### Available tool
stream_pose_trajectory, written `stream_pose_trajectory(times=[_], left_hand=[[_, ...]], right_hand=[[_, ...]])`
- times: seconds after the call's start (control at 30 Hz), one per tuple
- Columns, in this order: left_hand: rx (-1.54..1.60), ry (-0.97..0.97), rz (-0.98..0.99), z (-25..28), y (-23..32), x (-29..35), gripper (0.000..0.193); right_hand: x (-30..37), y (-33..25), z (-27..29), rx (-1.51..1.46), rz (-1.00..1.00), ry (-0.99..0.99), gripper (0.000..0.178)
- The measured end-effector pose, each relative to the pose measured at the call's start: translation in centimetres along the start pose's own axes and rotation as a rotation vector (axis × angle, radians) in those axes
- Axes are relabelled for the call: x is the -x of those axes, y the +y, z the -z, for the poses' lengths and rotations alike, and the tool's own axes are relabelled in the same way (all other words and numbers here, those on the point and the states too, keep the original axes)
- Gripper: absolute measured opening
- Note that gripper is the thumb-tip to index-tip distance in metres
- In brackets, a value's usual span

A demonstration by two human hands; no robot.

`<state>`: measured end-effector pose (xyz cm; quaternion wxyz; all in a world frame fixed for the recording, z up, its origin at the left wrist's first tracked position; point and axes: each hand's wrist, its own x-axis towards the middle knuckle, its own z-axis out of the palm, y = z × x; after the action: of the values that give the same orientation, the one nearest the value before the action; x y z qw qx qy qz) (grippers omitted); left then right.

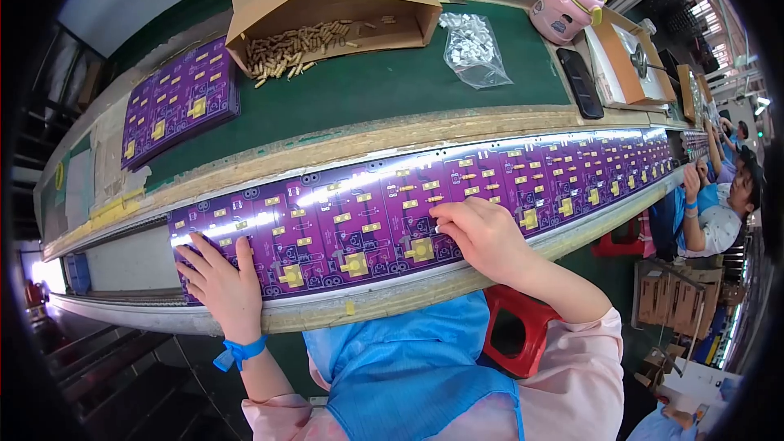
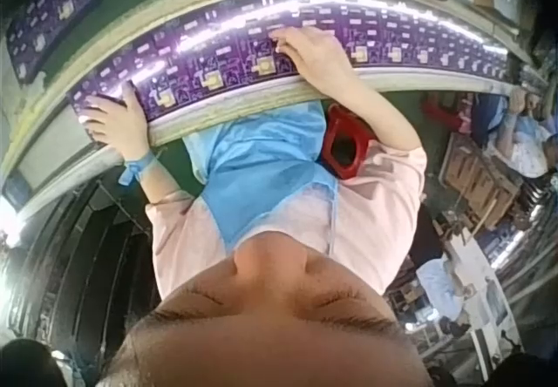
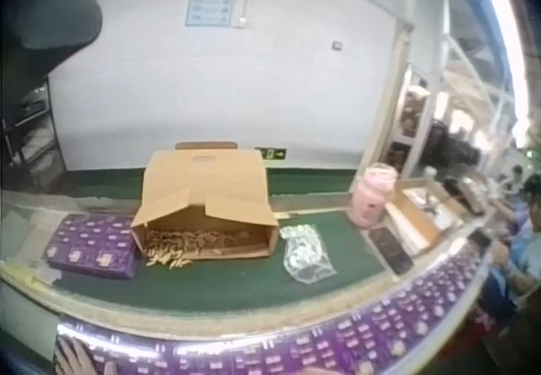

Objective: The person inserts small electronic components by hand into a printed circuit board on an assembly line.

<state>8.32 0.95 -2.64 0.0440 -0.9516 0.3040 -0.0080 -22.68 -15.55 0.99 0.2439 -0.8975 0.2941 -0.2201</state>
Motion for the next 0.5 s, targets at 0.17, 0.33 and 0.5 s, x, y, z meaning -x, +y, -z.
stream_pose_trajectory(times=[0.17,0.33,0.5], left_hand=[[-0.003,-0.004,0.009,0.1,-0.2,0.0,0.083],[0.005,-0.008,0.008,0.0,-0.1,-0.1,0.083],[0.011,0.001,0.001,0.0,0.0,-0.1,0.083]], right_hand=[[-0.2,-0.3,-0.1,0.089,0.068,-0.042,0.021],[0.0,0.1,-0.7,0.046,0.088,-0.034,0.017],[0.9,-0.6,-0.7,0.091,0.167,-0.041,0.035]])
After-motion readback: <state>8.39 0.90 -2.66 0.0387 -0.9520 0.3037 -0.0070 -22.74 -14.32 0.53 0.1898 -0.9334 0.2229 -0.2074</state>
